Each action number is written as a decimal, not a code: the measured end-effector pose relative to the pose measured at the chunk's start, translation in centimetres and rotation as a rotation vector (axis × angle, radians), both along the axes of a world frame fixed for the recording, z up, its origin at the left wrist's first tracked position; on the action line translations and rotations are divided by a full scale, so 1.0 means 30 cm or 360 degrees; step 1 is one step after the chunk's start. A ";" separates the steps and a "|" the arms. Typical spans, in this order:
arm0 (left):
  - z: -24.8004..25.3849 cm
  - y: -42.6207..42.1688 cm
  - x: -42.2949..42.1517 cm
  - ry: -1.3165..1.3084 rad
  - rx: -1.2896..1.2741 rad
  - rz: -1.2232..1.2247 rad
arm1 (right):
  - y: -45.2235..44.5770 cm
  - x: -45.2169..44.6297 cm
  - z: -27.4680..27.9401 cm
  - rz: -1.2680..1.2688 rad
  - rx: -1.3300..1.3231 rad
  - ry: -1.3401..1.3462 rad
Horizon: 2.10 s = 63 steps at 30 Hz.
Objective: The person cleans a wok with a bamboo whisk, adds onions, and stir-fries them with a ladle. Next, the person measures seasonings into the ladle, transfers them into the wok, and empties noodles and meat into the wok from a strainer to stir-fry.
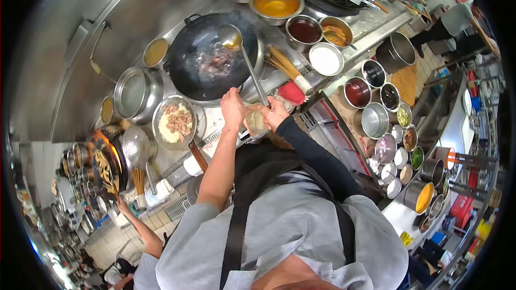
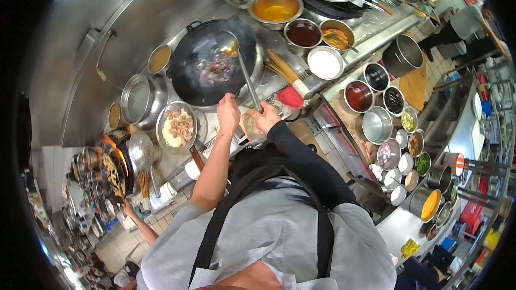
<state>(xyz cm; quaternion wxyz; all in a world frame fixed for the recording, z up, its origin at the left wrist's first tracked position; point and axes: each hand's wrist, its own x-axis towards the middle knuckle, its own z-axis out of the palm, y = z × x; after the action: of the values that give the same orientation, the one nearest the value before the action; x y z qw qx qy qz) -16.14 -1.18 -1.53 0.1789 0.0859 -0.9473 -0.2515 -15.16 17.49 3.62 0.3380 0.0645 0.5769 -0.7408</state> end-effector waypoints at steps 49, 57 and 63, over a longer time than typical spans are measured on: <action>-0.007 0.002 -0.023 -0.0124 0.0083 0.0128 | 0.865 0.418 0.299 -0.0665 -0.0081 0.0008; 0.055 -0.055 0.013 -0.0210 0.0293 -0.0008 | 0.177 -0.072 0.009 0.0260 -0.0043 -0.0068; 0.126 -0.102 0.270 -0.0125 0.0496 0.0047 | -0.192 -0.120 -0.349 0.0036 0.1093 0.1126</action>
<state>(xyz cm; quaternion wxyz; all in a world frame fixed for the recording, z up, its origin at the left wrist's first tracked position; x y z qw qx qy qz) -8.06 -4.23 2.25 0.1299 0.1362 -0.9017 -0.3893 -18.76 11.73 -6.83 0.0886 -0.0895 0.8678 -0.4806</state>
